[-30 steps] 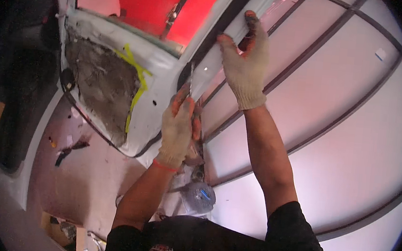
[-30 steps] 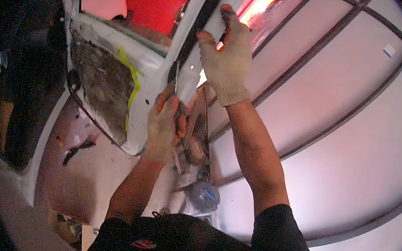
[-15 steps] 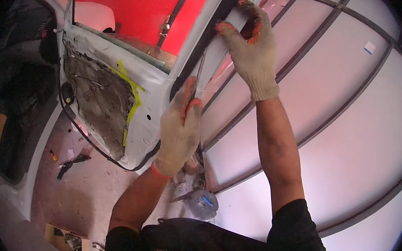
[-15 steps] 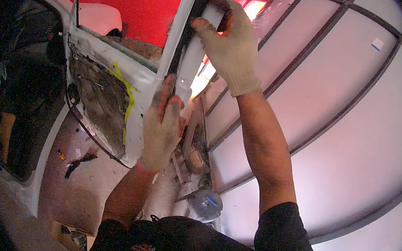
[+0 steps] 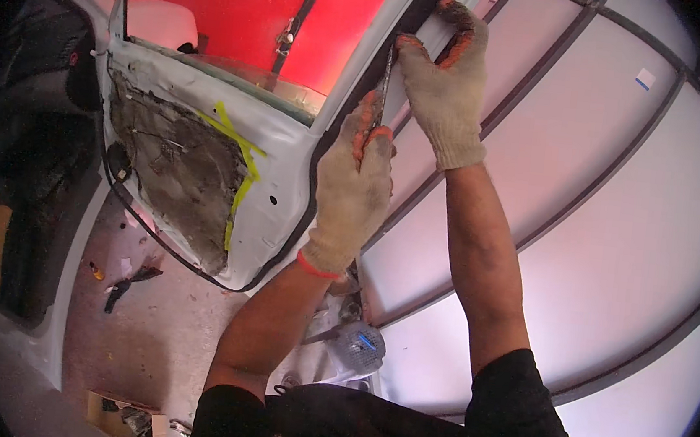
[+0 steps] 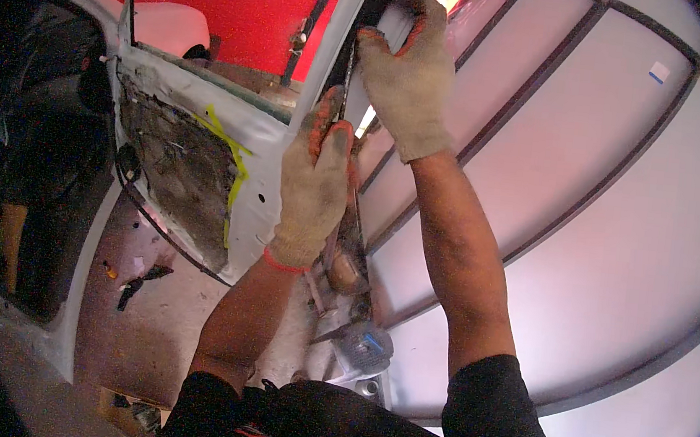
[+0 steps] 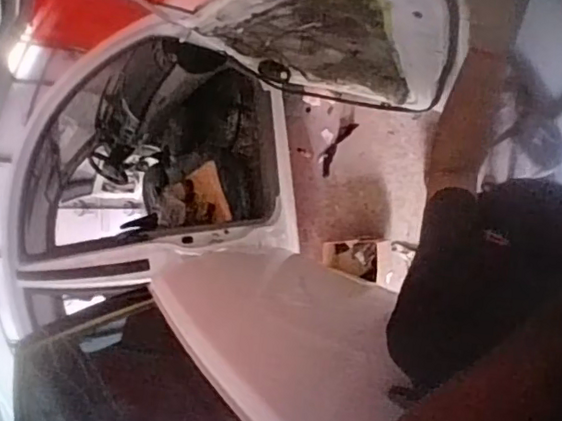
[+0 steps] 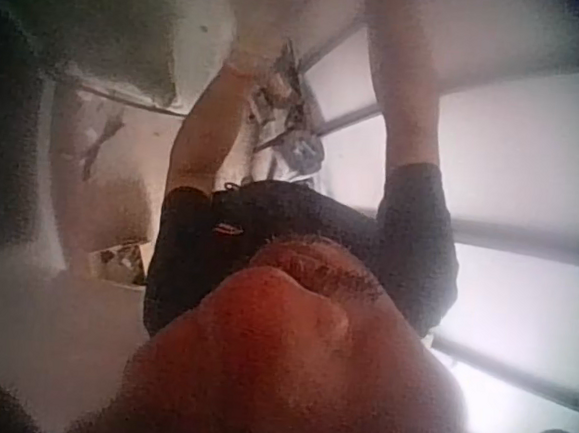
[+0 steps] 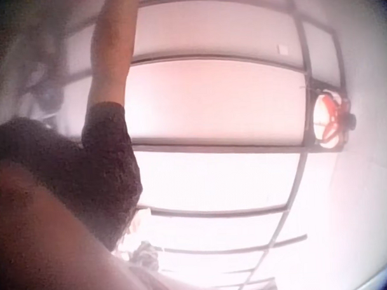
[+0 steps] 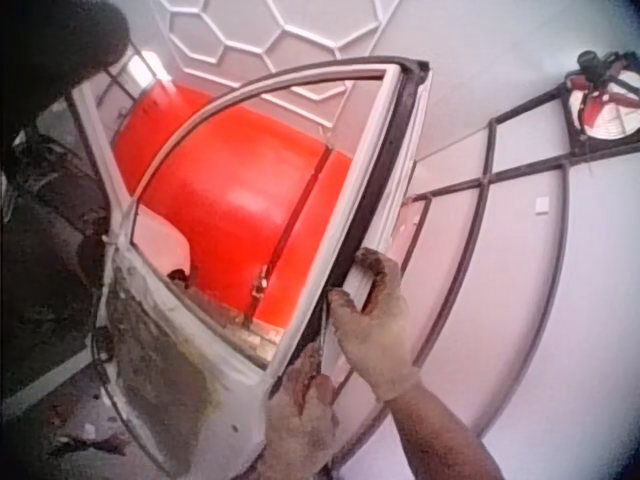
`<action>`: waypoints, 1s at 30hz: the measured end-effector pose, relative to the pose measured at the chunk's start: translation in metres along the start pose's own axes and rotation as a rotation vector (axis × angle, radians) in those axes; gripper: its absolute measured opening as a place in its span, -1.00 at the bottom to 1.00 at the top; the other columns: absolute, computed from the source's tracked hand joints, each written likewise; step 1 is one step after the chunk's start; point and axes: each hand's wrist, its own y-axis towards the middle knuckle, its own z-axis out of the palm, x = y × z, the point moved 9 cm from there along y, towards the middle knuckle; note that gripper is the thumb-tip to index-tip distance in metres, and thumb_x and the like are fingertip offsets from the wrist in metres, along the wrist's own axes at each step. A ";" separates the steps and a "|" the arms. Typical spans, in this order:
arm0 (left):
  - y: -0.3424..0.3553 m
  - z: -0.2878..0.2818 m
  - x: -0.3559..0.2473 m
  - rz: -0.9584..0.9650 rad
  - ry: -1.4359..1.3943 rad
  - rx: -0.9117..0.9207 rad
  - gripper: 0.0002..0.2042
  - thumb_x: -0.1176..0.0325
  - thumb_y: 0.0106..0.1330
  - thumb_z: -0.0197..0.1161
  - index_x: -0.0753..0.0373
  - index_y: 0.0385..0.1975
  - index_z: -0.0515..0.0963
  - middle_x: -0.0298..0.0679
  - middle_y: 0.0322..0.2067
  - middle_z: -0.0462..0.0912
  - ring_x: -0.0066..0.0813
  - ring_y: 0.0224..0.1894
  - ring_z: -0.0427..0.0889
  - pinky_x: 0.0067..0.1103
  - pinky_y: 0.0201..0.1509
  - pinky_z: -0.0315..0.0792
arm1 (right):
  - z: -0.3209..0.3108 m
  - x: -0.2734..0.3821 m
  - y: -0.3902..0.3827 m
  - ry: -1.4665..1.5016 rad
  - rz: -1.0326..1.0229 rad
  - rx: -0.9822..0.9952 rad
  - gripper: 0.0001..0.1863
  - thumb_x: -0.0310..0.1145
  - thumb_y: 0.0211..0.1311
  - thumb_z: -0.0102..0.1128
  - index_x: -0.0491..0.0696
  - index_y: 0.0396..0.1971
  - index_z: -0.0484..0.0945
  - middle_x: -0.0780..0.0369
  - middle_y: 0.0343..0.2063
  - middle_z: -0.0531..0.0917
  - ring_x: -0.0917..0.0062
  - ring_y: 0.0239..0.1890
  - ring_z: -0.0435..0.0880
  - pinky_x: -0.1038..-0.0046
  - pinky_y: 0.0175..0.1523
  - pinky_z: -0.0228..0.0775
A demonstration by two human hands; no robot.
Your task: The person is repairing the interior paneling and seals of a white car door using a screwdriver.
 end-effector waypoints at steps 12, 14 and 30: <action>-0.004 0.027 -0.002 -0.293 -0.663 -0.060 -0.79 0.12 0.52 0.20 0.09 -0.10 0.46 -0.36 -0.50 0.49 -0.62 -0.67 0.43 -0.70 -0.71 0.23 | -0.005 0.004 0.003 0.059 0.147 0.101 -0.35 -0.34 0.16 0.42 -0.09 0.24 0.37 0.05 0.10 0.66 0.12 0.18 0.65 0.25 0.30 0.44; -0.006 0.021 0.002 -0.216 -0.582 -0.096 -0.79 0.13 0.52 0.21 0.09 -0.05 0.47 -0.37 -0.50 0.51 -0.66 -0.67 0.44 -0.69 -0.73 0.24 | 0.001 0.002 0.001 0.125 0.191 0.155 -0.37 -0.35 0.16 0.41 -0.10 0.22 0.38 0.04 0.05 0.68 0.10 0.11 0.69 0.22 0.26 0.48; -0.008 0.005 0.018 -0.041 -0.362 -0.116 -0.68 0.22 0.55 0.12 0.28 0.14 0.45 -0.26 -0.34 0.56 -0.65 -0.67 0.46 -0.67 -0.74 0.27 | -0.001 0.009 0.006 -0.064 0.024 0.115 -0.41 -0.30 0.18 0.35 -0.08 0.20 0.37 -0.02 0.03 0.68 0.04 0.12 0.67 0.19 0.19 0.52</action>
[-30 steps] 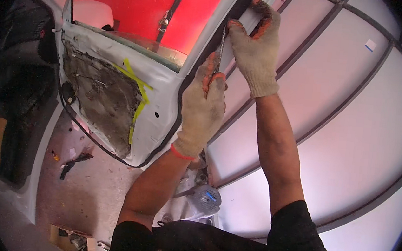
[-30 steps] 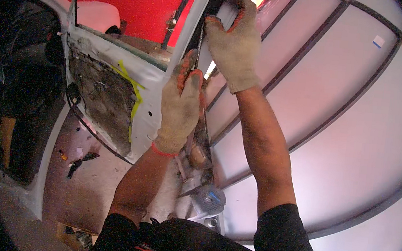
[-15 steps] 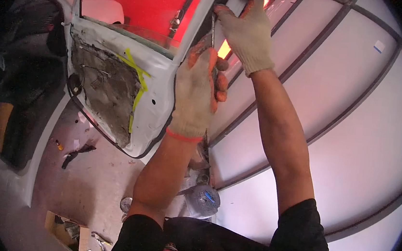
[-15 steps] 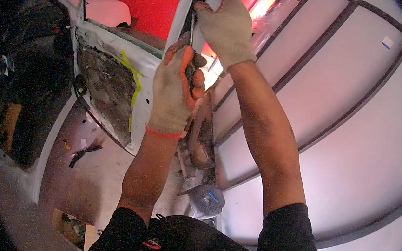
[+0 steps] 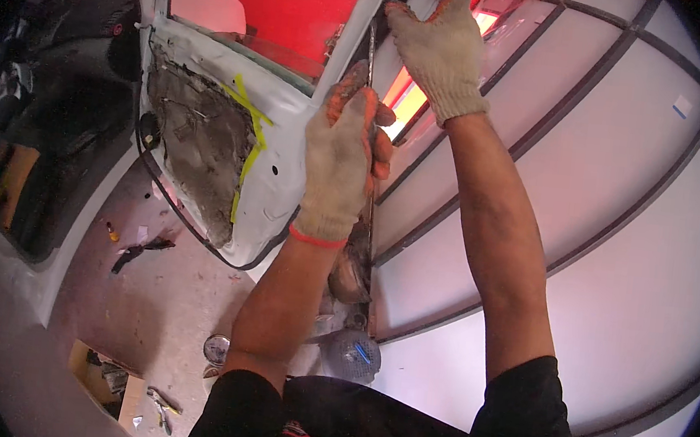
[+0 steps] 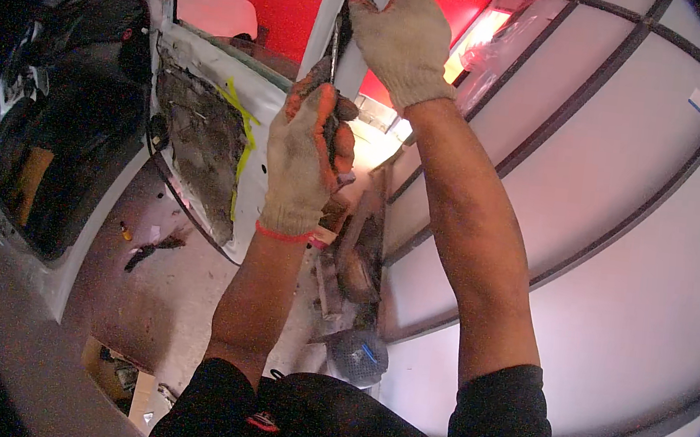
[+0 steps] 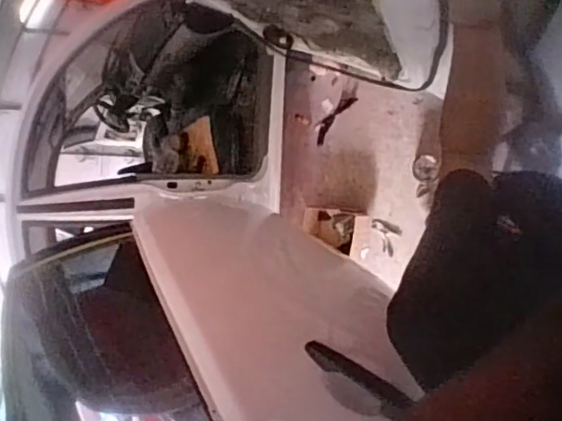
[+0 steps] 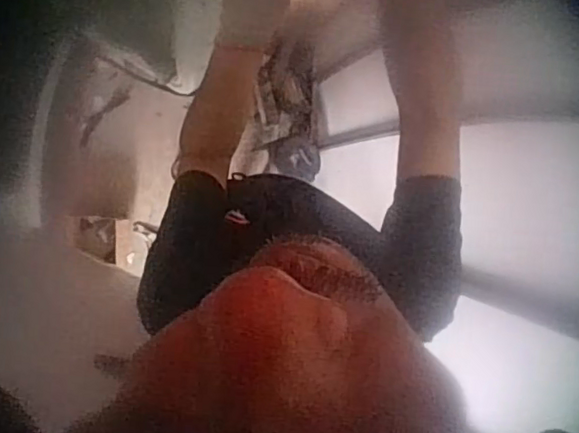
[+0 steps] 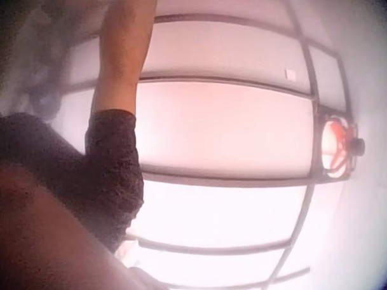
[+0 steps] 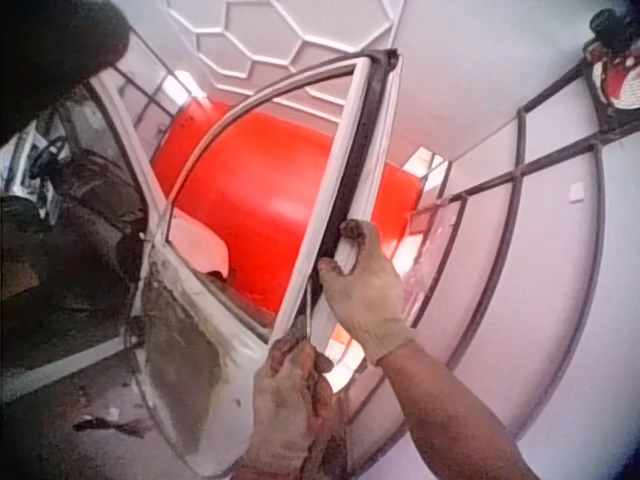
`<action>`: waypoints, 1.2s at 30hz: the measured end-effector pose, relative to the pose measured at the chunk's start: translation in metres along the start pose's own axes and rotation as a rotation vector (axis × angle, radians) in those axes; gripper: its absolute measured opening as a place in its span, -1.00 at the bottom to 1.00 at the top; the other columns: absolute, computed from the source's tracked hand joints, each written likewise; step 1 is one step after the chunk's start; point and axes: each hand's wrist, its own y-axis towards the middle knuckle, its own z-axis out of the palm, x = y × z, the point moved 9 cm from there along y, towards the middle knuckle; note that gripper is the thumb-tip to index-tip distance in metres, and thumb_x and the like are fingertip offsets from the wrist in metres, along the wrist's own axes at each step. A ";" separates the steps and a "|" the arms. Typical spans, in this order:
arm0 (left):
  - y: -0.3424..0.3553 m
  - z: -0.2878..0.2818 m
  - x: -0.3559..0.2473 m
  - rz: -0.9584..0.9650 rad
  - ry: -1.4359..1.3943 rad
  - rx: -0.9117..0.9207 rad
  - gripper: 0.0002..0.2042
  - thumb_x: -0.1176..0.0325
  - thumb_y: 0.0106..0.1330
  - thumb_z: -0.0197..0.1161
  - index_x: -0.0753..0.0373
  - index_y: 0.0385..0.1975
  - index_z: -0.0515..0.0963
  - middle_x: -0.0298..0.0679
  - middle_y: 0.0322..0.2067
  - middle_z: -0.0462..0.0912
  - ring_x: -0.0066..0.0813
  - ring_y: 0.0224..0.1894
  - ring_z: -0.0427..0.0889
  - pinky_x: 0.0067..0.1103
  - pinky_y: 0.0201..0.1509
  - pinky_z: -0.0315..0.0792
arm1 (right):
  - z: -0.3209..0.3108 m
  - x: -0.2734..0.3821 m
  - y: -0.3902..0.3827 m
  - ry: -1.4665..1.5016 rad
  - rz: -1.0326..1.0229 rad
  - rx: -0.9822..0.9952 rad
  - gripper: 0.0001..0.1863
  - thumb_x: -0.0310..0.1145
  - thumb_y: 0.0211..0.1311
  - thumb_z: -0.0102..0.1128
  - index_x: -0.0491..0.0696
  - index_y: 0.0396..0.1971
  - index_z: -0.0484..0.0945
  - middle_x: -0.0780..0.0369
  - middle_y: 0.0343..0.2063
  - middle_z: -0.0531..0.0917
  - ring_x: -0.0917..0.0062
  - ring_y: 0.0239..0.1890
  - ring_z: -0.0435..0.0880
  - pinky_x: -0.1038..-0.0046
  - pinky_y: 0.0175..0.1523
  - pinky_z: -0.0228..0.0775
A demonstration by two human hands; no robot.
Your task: The person is repairing the interior paneling and seals of a white car door using a screwdriver.
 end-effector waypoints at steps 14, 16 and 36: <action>-0.005 0.003 0.001 -0.014 -0.015 -0.052 -0.79 0.22 0.54 0.14 0.23 -0.09 0.51 -0.27 -0.38 0.55 -0.68 -0.71 0.43 -0.67 -0.79 0.22 | 0.002 -0.004 0.000 0.011 0.074 0.075 -0.37 -0.29 0.21 0.33 -0.07 0.25 0.32 -0.02 0.10 0.65 0.04 0.16 0.64 0.20 0.24 0.49; -0.002 0.007 0.002 -0.018 -0.059 -0.039 -0.80 0.21 0.54 0.13 0.21 -0.14 0.50 -0.27 -0.38 0.54 -0.68 -0.69 0.44 -0.67 -0.77 0.23 | 0.001 -0.003 0.001 0.002 0.083 0.089 -0.37 -0.29 0.21 0.33 -0.08 0.26 0.32 -0.02 0.10 0.65 0.04 0.17 0.63 0.20 0.24 0.48; -0.002 0.003 0.006 -0.035 -0.036 -0.022 -0.75 0.22 0.56 0.13 0.24 0.05 0.52 -0.34 -0.46 0.54 -0.66 -0.72 0.43 -0.65 -0.79 0.23 | 0.010 -0.014 -0.007 0.085 0.082 0.051 -0.28 -0.30 0.19 0.36 -0.08 0.33 0.27 -0.05 0.19 0.59 0.07 0.25 0.59 0.24 0.32 0.45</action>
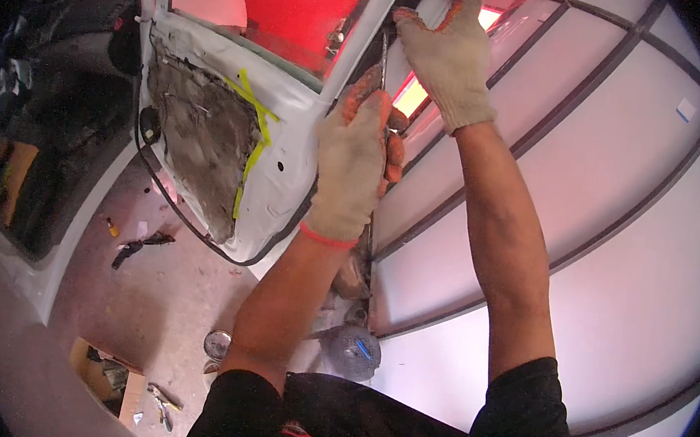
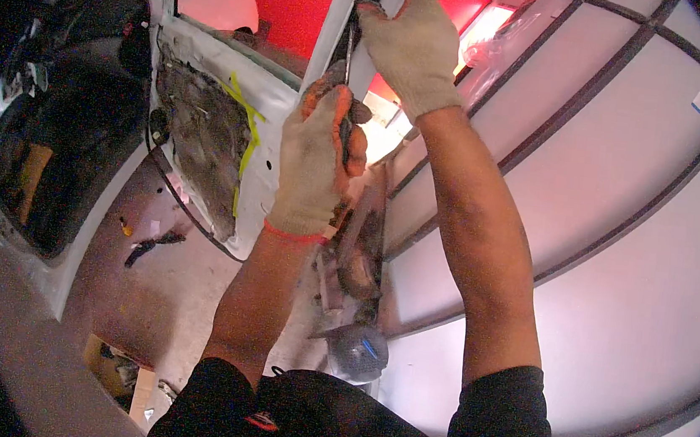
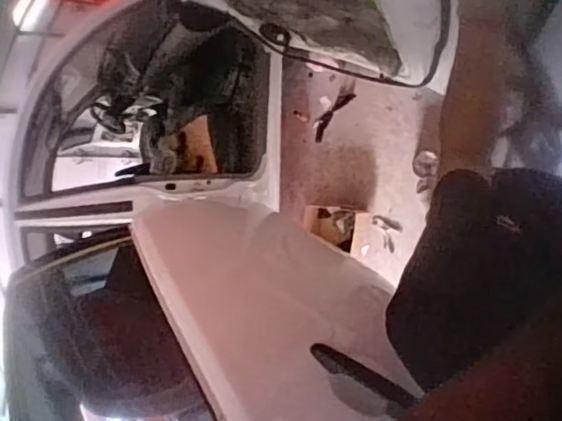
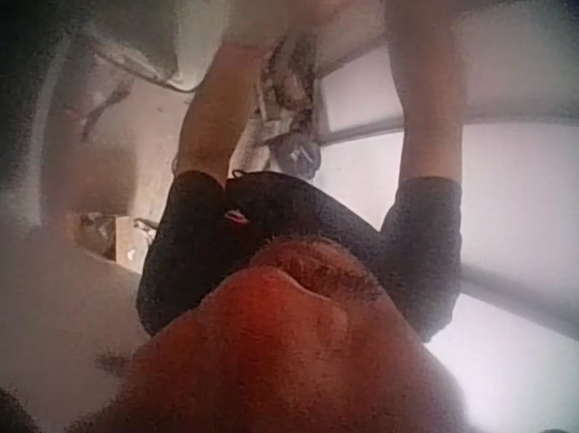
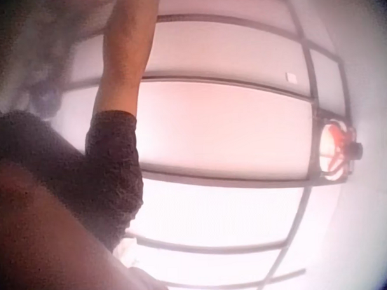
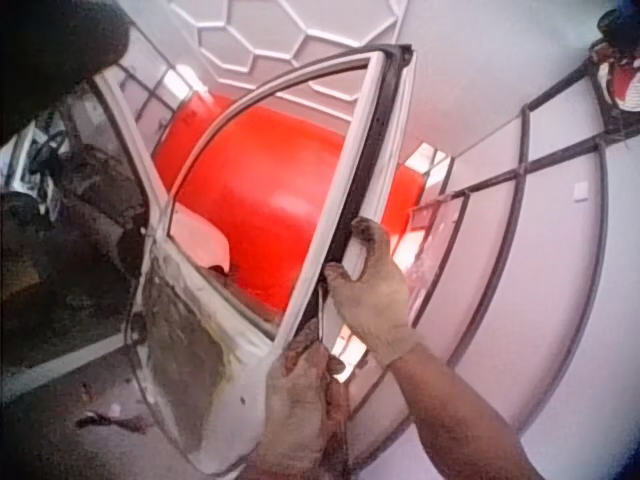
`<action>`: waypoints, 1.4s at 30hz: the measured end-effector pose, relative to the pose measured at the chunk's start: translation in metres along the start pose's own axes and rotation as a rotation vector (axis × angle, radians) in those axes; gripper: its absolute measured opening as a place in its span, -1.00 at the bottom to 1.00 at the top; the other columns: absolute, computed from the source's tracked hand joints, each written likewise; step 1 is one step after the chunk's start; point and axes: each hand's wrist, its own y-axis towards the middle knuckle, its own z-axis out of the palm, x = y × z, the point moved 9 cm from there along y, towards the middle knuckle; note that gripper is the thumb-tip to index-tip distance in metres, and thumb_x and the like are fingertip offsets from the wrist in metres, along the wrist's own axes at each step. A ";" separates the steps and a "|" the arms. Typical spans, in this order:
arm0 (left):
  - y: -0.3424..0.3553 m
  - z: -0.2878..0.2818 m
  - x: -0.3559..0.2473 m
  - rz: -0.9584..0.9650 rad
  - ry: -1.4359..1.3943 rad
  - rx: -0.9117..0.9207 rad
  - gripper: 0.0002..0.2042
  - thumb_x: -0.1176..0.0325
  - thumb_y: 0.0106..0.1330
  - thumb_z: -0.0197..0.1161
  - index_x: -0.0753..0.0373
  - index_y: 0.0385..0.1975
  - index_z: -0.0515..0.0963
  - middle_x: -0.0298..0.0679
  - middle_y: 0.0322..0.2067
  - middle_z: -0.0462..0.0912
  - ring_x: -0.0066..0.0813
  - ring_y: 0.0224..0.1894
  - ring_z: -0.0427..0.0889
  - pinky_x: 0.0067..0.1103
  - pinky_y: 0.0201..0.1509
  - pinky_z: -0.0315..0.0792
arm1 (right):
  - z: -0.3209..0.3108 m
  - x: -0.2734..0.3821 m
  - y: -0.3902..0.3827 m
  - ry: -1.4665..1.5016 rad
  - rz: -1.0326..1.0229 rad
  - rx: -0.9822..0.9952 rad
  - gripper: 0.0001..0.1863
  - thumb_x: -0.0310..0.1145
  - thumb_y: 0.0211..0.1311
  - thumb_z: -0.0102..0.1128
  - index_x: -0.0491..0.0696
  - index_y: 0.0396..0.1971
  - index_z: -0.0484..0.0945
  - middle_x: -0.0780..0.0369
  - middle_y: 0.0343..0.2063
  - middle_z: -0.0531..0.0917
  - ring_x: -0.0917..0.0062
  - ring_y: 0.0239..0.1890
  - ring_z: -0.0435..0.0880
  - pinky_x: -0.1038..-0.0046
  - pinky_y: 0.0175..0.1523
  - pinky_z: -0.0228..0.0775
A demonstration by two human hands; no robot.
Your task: The person is repairing the interior paneling and seals of a white car door using a screwdriver.
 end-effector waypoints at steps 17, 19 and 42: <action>-0.005 -0.014 0.000 0.034 0.145 0.003 -0.70 0.24 0.55 0.14 0.23 0.15 0.52 -0.35 -0.43 0.55 -0.73 -0.66 0.42 -0.68 -0.72 0.24 | -0.001 0.003 -0.003 -0.046 0.052 0.059 -0.26 -0.31 0.21 0.36 -0.07 0.37 0.24 -0.04 0.22 0.57 0.07 0.30 0.54 0.25 0.37 0.39; -0.005 -0.021 -0.008 0.087 0.286 -0.030 -0.65 0.25 0.55 0.12 0.24 0.24 0.50 -0.36 -0.44 0.54 -0.74 -0.65 0.41 -0.68 -0.68 0.25 | -0.003 0.004 0.000 -0.039 0.044 0.045 -0.26 -0.31 0.21 0.36 -0.07 0.37 0.24 -0.05 0.22 0.57 0.07 0.30 0.54 0.25 0.36 0.39; -0.004 0.014 -0.080 0.509 1.180 0.026 -0.59 0.34 0.42 0.03 0.41 0.18 0.53 0.27 -0.14 0.66 0.23 -0.05 0.65 -0.15 0.03 0.49 | -0.002 0.005 -0.009 0.006 0.103 0.022 -0.28 -0.30 0.23 0.31 -0.08 0.37 0.25 -0.03 0.20 0.59 0.07 0.27 0.57 0.25 0.35 0.41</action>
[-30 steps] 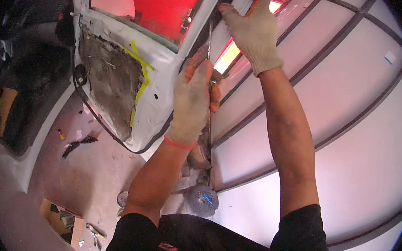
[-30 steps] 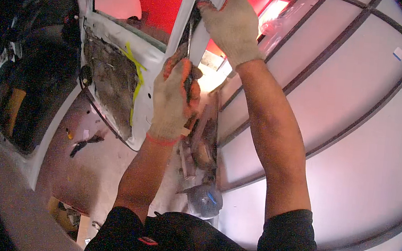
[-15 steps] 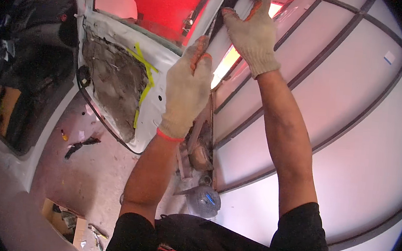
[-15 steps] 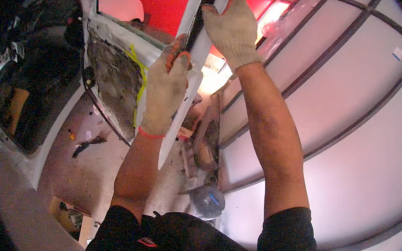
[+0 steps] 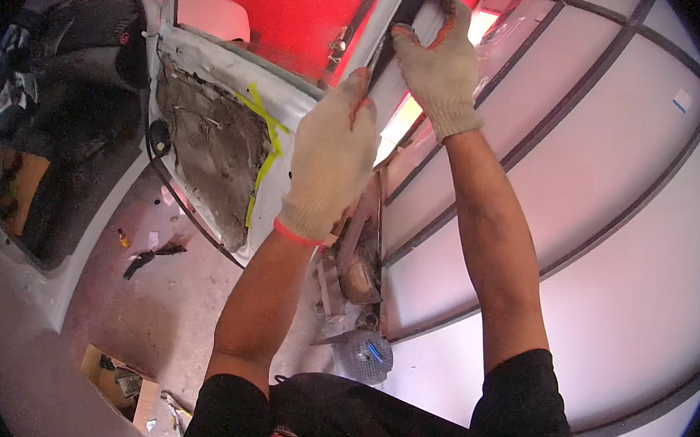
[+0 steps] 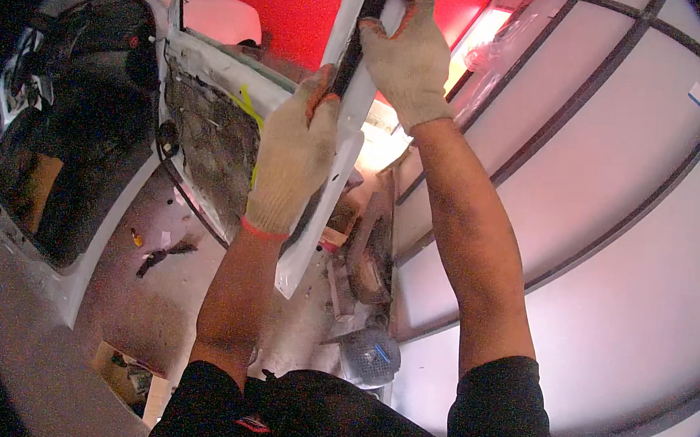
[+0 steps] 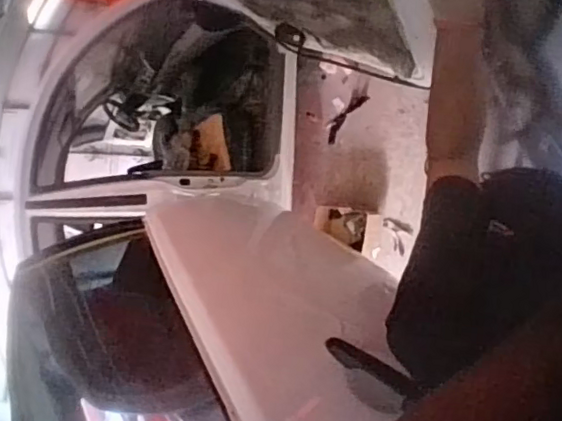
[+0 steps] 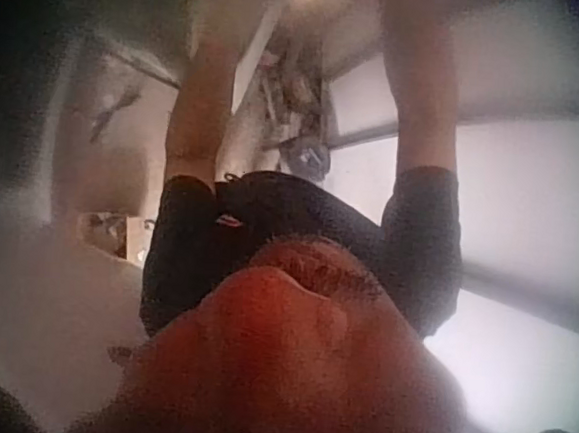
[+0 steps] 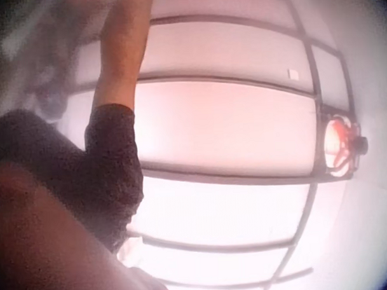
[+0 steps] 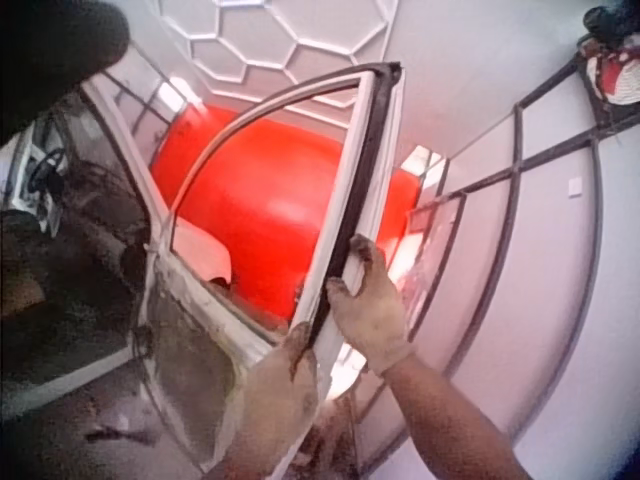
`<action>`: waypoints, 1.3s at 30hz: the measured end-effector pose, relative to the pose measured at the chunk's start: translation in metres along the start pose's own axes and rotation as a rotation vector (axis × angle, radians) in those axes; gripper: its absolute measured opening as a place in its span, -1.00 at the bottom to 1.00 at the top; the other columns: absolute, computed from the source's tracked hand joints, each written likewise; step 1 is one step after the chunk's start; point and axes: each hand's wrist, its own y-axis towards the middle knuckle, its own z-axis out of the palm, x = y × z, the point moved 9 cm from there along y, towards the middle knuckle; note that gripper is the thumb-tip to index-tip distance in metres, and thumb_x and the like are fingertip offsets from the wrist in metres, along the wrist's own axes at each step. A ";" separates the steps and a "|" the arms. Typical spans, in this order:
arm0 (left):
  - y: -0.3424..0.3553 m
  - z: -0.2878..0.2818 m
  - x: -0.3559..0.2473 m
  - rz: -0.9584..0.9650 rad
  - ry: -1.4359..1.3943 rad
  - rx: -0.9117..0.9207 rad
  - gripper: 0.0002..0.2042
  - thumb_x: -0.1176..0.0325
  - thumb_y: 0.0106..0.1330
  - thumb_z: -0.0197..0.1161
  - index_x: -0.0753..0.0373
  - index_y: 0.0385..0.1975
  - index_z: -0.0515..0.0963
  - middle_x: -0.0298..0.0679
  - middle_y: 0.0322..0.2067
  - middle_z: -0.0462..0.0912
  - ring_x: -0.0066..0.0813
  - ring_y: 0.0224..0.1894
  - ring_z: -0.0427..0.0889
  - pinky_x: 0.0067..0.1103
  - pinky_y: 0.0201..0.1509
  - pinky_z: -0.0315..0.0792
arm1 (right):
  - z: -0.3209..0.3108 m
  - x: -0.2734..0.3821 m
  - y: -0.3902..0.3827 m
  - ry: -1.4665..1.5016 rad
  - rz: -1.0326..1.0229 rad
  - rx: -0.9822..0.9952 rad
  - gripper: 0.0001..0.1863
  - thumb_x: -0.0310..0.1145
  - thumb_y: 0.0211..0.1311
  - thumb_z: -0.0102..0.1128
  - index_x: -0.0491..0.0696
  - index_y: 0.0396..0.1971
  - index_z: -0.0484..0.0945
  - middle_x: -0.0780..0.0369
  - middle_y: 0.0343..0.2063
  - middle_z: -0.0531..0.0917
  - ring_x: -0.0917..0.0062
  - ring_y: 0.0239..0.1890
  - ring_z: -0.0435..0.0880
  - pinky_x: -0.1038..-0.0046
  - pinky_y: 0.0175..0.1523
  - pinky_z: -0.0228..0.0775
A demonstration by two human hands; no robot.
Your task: The person is repairing the interior paneling and seals of a white car door using a screwdriver.
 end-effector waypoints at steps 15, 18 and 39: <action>0.019 -0.006 -0.018 0.019 0.043 0.037 -0.59 0.33 0.43 0.01 0.40 0.16 0.54 0.27 -0.26 0.66 0.26 -0.12 0.66 -0.10 -0.02 0.49 | 0.010 -0.019 0.012 0.082 -0.188 -0.068 -0.29 -0.30 0.20 0.39 -0.04 0.34 0.31 0.06 0.21 0.60 0.26 0.22 0.63 0.33 0.29 0.45; 0.016 -0.006 -0.015 0.022 0.102 0.041 -0.60 0.33 0.44 0.00 0.41 0.16 0.55 0.27 -0.25 0.66 0.26 -0.11 0.65 -0.12 -0.03 0.49 | 0.009 -0.014 0.005 0.093 -0.160 -0.057 -0.28 -0.30 0.21 0.38 -0.03 0.35 0.30 0.05 0.21 0.59 0.24 0.24 0.62 0.32 0.30 0.44; 0.025 -0.004 -0.027 0.002 0.148 -0.007 -0.62 0.33 0.46 0.10 0.35 0.19 0.56 0.16 -0.23 0.72 -0.02 -0.19 0.74 -0.31 -0.06 0.52 | 0.002 -0.002 -0.002 -0.235 -0.275 -0.162 -0.50 -0.15 0.21 0.32 0.23 0.19 0.61 0.13 -0.36 0.65 0.14 -0.31 0.73 0.16 -0.19 0.59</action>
